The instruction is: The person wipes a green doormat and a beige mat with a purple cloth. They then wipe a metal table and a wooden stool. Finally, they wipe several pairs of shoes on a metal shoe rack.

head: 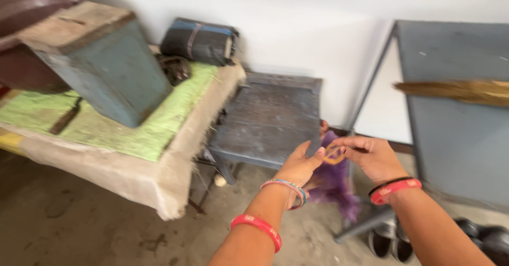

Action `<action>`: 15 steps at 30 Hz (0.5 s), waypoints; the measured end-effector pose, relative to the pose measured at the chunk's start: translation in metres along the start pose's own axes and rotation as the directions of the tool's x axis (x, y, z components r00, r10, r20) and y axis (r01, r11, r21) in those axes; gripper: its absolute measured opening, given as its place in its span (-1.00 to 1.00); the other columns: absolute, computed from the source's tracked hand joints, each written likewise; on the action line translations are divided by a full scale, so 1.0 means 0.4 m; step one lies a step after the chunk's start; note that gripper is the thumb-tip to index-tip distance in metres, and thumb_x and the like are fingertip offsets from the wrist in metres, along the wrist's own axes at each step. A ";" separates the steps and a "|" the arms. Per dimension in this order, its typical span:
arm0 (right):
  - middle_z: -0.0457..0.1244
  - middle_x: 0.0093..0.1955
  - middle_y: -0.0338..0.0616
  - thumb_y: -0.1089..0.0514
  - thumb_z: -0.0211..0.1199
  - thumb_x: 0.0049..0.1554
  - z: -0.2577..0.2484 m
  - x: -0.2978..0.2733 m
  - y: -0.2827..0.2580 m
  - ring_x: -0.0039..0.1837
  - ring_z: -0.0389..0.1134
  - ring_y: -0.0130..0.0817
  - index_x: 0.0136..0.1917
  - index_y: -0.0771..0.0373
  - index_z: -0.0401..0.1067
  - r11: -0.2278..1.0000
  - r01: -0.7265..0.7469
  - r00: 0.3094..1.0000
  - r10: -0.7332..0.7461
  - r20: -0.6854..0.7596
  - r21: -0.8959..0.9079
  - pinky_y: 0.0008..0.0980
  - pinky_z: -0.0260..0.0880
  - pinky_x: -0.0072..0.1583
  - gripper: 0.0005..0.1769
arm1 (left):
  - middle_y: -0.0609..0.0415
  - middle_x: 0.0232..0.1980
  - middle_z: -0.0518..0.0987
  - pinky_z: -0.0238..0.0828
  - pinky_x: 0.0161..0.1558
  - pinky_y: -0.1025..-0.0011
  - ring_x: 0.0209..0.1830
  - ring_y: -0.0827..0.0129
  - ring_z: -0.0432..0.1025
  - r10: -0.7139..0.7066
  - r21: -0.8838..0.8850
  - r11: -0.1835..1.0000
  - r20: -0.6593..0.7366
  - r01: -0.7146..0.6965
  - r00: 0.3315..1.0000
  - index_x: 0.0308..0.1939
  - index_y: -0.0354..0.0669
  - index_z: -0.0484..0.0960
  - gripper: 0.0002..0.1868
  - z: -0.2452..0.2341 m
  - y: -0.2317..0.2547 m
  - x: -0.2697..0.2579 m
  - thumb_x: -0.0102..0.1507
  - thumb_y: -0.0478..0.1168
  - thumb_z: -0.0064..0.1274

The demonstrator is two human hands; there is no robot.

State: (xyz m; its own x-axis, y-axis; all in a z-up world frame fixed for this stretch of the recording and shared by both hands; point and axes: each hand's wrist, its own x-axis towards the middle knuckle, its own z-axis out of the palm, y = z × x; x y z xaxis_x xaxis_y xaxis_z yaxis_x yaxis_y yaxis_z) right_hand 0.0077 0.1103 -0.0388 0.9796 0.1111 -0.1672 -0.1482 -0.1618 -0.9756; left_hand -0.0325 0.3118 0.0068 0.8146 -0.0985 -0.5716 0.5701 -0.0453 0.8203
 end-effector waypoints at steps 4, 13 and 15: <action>0.45 0.06 -0.11 0.39 0.19 0.12 0.163 0.041 -0.110 0.09 0.43 -0.38 0.14 0.49 0.55 0.964 -0.034 0.993 0.002 0.118 0.263 -0.34 0.41 0.14 -0.68 | 0.02 0.49 0.25 0.49 0.03 0.05 0.25 -0.03 0.43 -0.206 -0.324 0.926 0.002 0.196 0.978 0.55 0.30 0.07 -0.31 -0.157 0.034 0.024 0.38 0.07 0.00; 0.34 0.32 -0.34 0.56 0.26 0.01 0.302 0.308 -0.008 0.08 0.39 -0.42 0.60 -0.10 0.27 0.995 -0.049 0.893 0.004 0.450 0.088 -0.30 0.55 0.06 -0.02 | -0.12 -0.10 0.64 0.66 0.02 0.32 -0.10 0.20 0.64 0.182 -0.730 0.679 0.061 -0.081 0.981 -0.11 -0.35 0.56 -0.89 -0.342 0.003 0.385 0.30 -0.38 0.03; 0.39 0.25 -0.21 0.58 0.13 -0.04 0.317 0.436 0.055 0.08 0.42 -0.42 0.45 0.07 0.38 0.999 -0.004 0.954 -0.010 0.301 0.045 -0.36 0.50 -0.01 -0.17 | -0.03 -0.05 0.64 0.58 0.02 0.32 -0.10 0.31 0.60 0.125 -0.620 0.776 -0.035 -0.120 0.992 -0.09 -0.27 0.61 -0.87 -0.383 0.027 0.451 0.30 -0.34 0.08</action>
State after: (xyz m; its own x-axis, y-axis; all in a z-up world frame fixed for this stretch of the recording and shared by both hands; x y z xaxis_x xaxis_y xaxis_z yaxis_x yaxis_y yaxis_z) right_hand 0.1579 0.2504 -0.1075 0.8949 0.4025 -0.1928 -0.1582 -0.1178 -0.9804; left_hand 0.1368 0.4458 -0.0903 0.8827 -0.0681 -0.4649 0.4106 0.5929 0.6928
